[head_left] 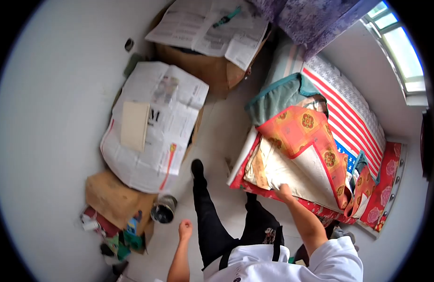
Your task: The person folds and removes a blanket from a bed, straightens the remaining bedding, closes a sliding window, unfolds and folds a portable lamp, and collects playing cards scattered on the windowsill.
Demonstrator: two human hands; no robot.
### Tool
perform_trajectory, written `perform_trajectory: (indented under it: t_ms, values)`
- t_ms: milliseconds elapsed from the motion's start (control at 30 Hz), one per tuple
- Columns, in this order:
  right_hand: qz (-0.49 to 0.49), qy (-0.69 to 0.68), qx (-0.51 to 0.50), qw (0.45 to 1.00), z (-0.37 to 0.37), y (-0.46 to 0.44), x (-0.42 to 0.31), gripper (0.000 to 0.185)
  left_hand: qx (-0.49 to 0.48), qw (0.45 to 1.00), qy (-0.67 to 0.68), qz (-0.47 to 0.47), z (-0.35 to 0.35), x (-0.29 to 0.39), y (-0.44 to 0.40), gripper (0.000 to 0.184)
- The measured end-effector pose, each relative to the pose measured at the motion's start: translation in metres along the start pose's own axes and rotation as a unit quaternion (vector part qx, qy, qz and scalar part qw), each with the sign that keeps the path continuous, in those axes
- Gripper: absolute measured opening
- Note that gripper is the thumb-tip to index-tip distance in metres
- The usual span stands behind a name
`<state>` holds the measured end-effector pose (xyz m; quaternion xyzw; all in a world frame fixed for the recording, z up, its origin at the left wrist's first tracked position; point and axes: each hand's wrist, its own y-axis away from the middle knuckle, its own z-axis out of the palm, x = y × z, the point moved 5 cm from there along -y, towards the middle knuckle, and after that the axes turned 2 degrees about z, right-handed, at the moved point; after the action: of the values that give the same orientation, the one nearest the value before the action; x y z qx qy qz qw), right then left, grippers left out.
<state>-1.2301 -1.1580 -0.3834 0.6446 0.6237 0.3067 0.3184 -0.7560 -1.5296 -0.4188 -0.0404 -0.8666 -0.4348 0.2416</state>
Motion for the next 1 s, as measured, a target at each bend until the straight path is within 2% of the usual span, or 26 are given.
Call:
perform_trajectory:
  t_ms: [33,100,167,200,300,333,367,433,500,567,667,767,900,933,967,1000]
  values:
    - [0.013,0.015,0.044,0.999,-0.002,0.001,0.021,0.033,-0.012,1.000,0.001,0.017,-0.008,0.010,-0.021,0.018]
    - [0.043,0.056,0.061,0.996,0.000,0.009,0.057,0.038,-0.040,0.999,0.023,0.001,-0.042,0.022,-0.024,0.018]
    - [0.023,0.110,0.027,0.993,-0.021,0.045,0.030,0.035,-0.049,0.995,0.076,-0.029,-0.087,0.066,-0.043,0.019]
    - [0.012,0.132,0.008,0.991,-0.021,0.057,0.017,0.034,-0.038,0.995,0.090,-0.015,-0.108,0.086,-0.051,0.018]
    - [-0.010,0.052,-0.010,0.999,-0.011,0.087,-0.021,0.035,-0.016,0.998,0.055,0.030,-0.169,0.134,-0.075,0.018]
    - [0.044,-0.013,-0.031,0.998,-0.009,0.099,-0.028,0.036,-0.021,0.997,0.071,0.025,-0.182,0.145,-0.086,0.018]
    - [0.043,-0.044,-0.024,0.998,-0.010,0.106,-0.039,0.036,-0.006,0.996,0.075,0.043,-0.190,0.144,-0.104,0.018]
    - [0.040,-0.104,-0.012,0.994,-0.005,0.119,-0.051,0.037,-0.019,0.999,-0.012,0.037,-0.211,0.185,-0.125,0.017]
    - [0.070,-0.142,-0.020,0.987,-0.005,0.128,-0.055,0.036,-0.044,0.995,-0.052,0.075,-0.215,0.217,-0.150,0.017]
    - [0.078,-0.163,0.004,0.983,-0.005,0.129,-0.051,0.034,-0.067,0.989,-0.073,0.107,-0.214,0.266,-0.175,0.017]
    - [0.126,-0.214,-0.029,0.968,-0.026,0.137,-0.045,0.034,-0.101,0.979,-0.097,0.149,-0.189,0.361,-0.191,0.020]
    - [0.152,-0.230,0.026,0.961,-0.016,0.112,-0.026,0.030,-0.155,0.953,-0.114,0.236,-0.151,0.464,-0.202,0.022]
    - [0.218,-0.309,0.057,0.924,-0.044,0.063,-0.038,0.033,-0.185,0.925,-0.146,0.297,-0.087,0.614,-0.200,0.024]
    - [0.230,-0.334,-0.004,0.914,-0.066,0.060,-0.043,0.039,-0.196,0.915,-0.165,0.313,-0.070,0.653,-0.183,0.025]
    - [0.209,-0.386,-0.025,0.898,-0.081,0.048,-0.050,0.041,-0.206,0.903,-0.179,0.333,-0.051,0.685,-0.175,0.025]
    - [0.184,-0.423,0.016,0.887,-0.102,0.035,-0.058,0.039,-0.226,0.896,-0.161,0.346,-0.027,0.714,-0.180,0.024]
